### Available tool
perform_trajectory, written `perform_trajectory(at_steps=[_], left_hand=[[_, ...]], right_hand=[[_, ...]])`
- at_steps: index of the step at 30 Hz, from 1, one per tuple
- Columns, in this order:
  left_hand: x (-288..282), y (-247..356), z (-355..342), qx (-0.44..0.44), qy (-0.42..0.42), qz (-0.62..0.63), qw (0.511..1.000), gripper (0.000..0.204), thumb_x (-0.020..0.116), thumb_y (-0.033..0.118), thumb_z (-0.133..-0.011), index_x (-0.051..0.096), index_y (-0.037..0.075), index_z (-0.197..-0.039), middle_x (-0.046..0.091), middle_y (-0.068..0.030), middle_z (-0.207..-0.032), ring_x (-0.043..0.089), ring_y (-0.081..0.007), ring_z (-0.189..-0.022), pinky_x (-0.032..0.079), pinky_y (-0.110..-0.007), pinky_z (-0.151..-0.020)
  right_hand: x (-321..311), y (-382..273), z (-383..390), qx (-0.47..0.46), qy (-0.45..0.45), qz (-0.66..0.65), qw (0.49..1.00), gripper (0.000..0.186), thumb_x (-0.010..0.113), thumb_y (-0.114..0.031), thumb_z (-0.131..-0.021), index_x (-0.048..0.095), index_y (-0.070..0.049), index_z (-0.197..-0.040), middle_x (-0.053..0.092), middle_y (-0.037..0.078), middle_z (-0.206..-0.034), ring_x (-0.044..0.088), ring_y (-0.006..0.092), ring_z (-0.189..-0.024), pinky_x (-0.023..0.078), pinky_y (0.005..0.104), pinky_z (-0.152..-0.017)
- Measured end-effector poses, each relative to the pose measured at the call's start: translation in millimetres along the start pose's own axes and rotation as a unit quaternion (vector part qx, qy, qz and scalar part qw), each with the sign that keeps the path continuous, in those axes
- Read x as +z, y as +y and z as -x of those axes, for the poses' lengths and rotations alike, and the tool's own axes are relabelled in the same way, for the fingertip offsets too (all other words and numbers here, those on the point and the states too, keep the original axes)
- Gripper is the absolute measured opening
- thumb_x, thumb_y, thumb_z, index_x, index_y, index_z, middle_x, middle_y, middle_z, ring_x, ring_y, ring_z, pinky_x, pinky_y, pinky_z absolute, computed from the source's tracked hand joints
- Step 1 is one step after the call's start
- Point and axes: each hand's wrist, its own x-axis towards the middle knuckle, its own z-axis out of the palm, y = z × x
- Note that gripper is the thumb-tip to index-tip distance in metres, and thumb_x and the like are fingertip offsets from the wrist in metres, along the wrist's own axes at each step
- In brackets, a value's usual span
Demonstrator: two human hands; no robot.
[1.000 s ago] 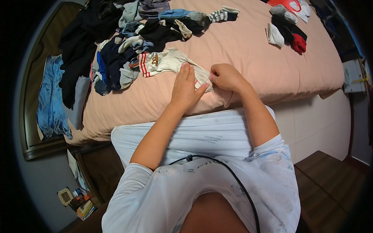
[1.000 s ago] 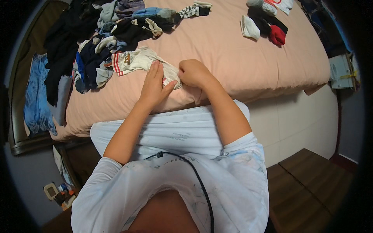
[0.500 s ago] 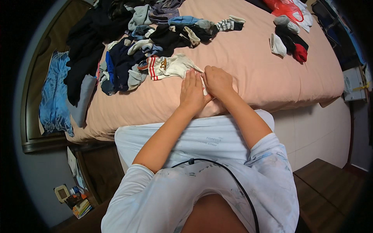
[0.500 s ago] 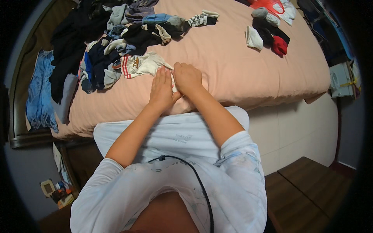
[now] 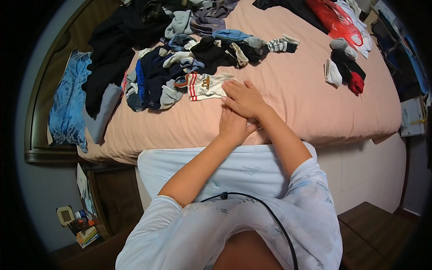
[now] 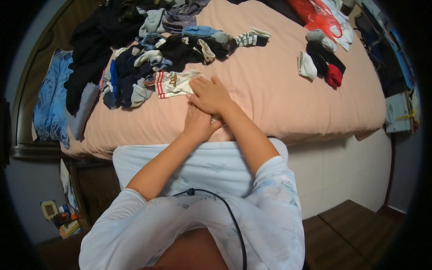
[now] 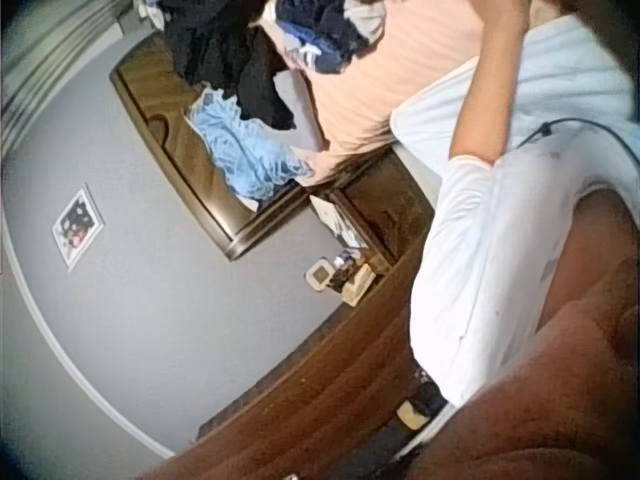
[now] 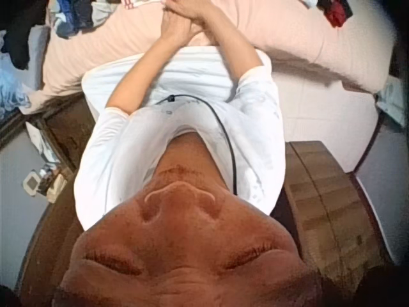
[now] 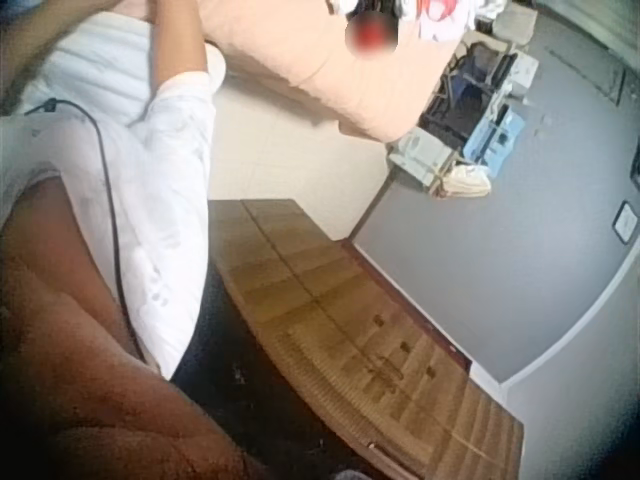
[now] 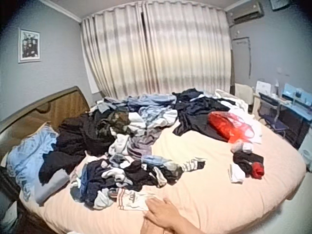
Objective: The person sits on a bed and folds a pair of white socks, followed by a pair of black socks. They pick up each sock, turn it inside out to smooth the fabric, and fold it into a compact shape before placing it on the bed.
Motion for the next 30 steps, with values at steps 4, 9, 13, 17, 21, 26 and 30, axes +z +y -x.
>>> perform_trajectory(at_steps=[4, 9, 13, 17, 21, 26, 30], left_hand=[[0.2, 2.4, 4.2, -0.037, 0.011, -0.051, 0.998, 0.077, 0.070, 0.049, -0.074, 0.048, 0.006, -0.133, 0.036, -0.0246, -0.140, 0.022, -0.0441, -0.136, 0.022, -0.053, -0.108], [-1.5, -2.1, 7.2, -0.051, 0.081, 0.044, 0.994, 0.070, 0.069, 0.041, -0.079, 0.046, 0.000, -0.132, 0.046, -0.0242, -0.131, 0.038, -0.0385, -0.129, 0.035, -0.050, -0.102], [1.0, -52.7, 17.0, -0.312, 0.240, 0.485, 0.781, 0.041, 0.066, 0.027, -0.086, 0.054, -0.001, -0.114, 0.062, -0.0126, -0.106, 0.065, -0.0220, -0.091, 0.055, -0.035, -0.074], [-56.3, -70.1, -19.1, -0.453, 0.190, 0.605, 0.626, 0.023, 0.065, 0.024, -0.087, 0.059, 0.007, -0.102, 0.065, -0.0067, -0.090, 0.064, -0.0162, -0.069, 0.053, -0.029, -0.059], [-56.4, -122.3, -61.5, -0.433, 0.177, 0.602, 0.647, 0.021, 0.068, 0.022, -0.085, 0.060, 0.010, -0.100, 0.065, -0.0038, -0.089, 0.063, -0.0160, -0.073, 0.050, -0.029, -0.058], [-39.3, -169.2, -65.8, -0.264, 0.206, 0.390, 0.858, 0.015, 0.064, 0.006, -0.081, 0.063, -0.002, -0.093, 0.066, -0.0077, -0.086, 0.063, -0.0164, -0.073, 0.051, -0.028, -0.062], [-60.9, -156.0, -87.4, -0.394, 0.117, 0.421, 0.808, 0.017, 0.060, 0.010, -0.079, 0.064, -0.003, -0.090, 0.064, -0.0087, -0.079, 0.059, -0.0168, -0.057, 0.047, -0.029, -0.049]], right_hand=[[-2.4, 8.4, -16.6, 0.070, -0.058, 0.057, 0.994, 0.061, 0.028, -0.051, -0.096, 0.038, -0.012, -0.142, 0.034, 0.007, -0.149, 0.026, 0.0222, -0.140, 0.015, 0.0508, -0.112], [-4.0, 22.4, -12.1, -0.004, -0.002, 0.026, 1.000, 0.053, 0.038, -0.043, -0.095, 0.044, -0.011, -0.137, 0.037, 0.007, -0.148, 0.031, 0.0234, -0.138, 0.019, 0.0540, -0.109], [-5.4, 22.1, -3.3, -0.020, 0.153, -0.029, 0.988, 0.047, 0.058, -0.032, -0.085, 0.052, -0.005, -0.123, 0.050, 0.014, -0.128, 0.047, 0.0277, -0.120, 0.037, 0.0473, -0.095], [-19.2, 3.0, 1.3, 0.092, 0.165, 0.025, 0.982, 0.044, 0.067, -0.035, -0.079, 0.055, -0.002, -0.106, 0.061, 0.015, -0.092, 0.059, 0.0285, -0.088, 0.047, 0.0406, -0.072], [-16.6, -0.3, 2.0, 0.131, 0.085, 0.032, 0.987, 0.040, 0.066, -0.039, -0.081, 0.052, -0.005, -0.097, 0.063, 0.014, -0.070, 0.063, 0.0325, -0.065, 0.048, 0.0442, -0.055], [-16.0, -3.8, 6.5, 0.146, 0.077, -0.004, 0.986, 0.045, 0.067, -0.037, -0.081, 0.051, -0.007, -0.110, 0.065, 0.012, -0.078, 0.064, 0.0304, -0.068, 0.049, 0.0417, -0.055], [-28.7, -5.7, 6.2, 0.104, 0.097, 0.016, 0.990, 0.048, 0.067, -0.031, -0.081, 0.052, -0.015, -0.123, 0.063, 0.012, -0.104, 0.062, 0.0278, -0.088, 0.049, 0.0390, -0.065]])
